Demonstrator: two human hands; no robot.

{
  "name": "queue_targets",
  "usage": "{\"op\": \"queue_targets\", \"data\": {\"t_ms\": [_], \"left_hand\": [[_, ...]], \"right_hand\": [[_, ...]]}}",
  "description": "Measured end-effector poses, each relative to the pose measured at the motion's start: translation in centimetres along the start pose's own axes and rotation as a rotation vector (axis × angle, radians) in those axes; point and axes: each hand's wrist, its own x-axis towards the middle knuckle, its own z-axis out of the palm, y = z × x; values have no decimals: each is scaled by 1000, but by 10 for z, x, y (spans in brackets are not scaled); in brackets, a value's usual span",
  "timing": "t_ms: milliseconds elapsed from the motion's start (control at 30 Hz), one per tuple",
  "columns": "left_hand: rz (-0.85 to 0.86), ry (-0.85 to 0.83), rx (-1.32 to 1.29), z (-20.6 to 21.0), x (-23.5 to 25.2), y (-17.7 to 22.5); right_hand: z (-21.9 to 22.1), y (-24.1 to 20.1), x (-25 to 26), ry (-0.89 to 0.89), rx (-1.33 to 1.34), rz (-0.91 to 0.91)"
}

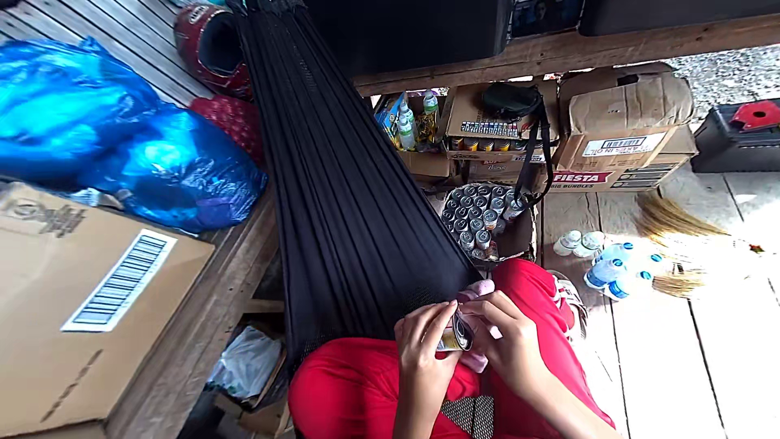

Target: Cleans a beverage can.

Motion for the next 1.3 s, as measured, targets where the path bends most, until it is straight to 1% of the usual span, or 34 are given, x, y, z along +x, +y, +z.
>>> {"op": "queue_targets", "data": {"t_ms": [133, 233, 333, 433, 533, 600, 633, 700, 767, 800, 833, 867, 900, 1000, 1033, 1133, 1167, 1200, 1267, 1300], "left_hand": [[0, -12, -18, 2, 0, -1], [-16, -13, -39, 22, 0, 7], [-51, 1, -140, 47, 6, 20], [-73, 43, -160, 78, 12, 40], [-68, 83, -108, 114, 28, 55], [-89, 103, -126, 136, 38, 64], [-102, 117, -155, 145, 42, 69], [-139, 148, -271, 157, 50, 78], [-162, 178, -386, 161, 58, 86], [-157, 190, -410, 162, 61, 89], [-146, 197, -426, 161, 63, 91], [-136, 199, -441, 160, 65, 91], [-126, 198, -455, 157, 65, 91], [-110, 178, -479, 144, 60, 86], [-106, 171, -484, 138, 56, 83], [-101, 147, -479, 116, 43, 68], [-101, 137, -472, 107, 38, 62], [-100, 125, -460, 97, 33, 56], [-99, 98, -425, 73, 24, 44], [-97, 87, -404, 61, 20, 38]], "right_hand": [[-3, 2, 0, -29, 47, 14], [-15, 16, -1, -18, 28, 2], [-38, 28, 6, -60, 55, -71], [-69, 52, 19, -71, -93, -115], [-101, 71, 39, -145, -329, -49], [-127, 77, 51, -271, -375, 76], [-144, 80, 57, -367, -328, 165], [-184, 91, 69, -608, -126, 296], [-218, 107, 79, -854, 165, 281], [-229, 115, 80, -913, 315, 261], [-236, 120, 78, -919, 424, 261], [-241, 124, 76, -886, 472, 276], [-243, 127, 72, -826, 457, 289], [-236, 130, 60, -600, 252, 296], [-231, 128, 56, -545, 297, 316], [-209, 113, 46, -469, 755, 393], [-197, 107, 40, -433, 798, 407], [-184, 101, 34, -375, 738, 420], [-154, 91, 22, -274, 468, 423], [-139, 85, 17, -229, 385, 438]]}}
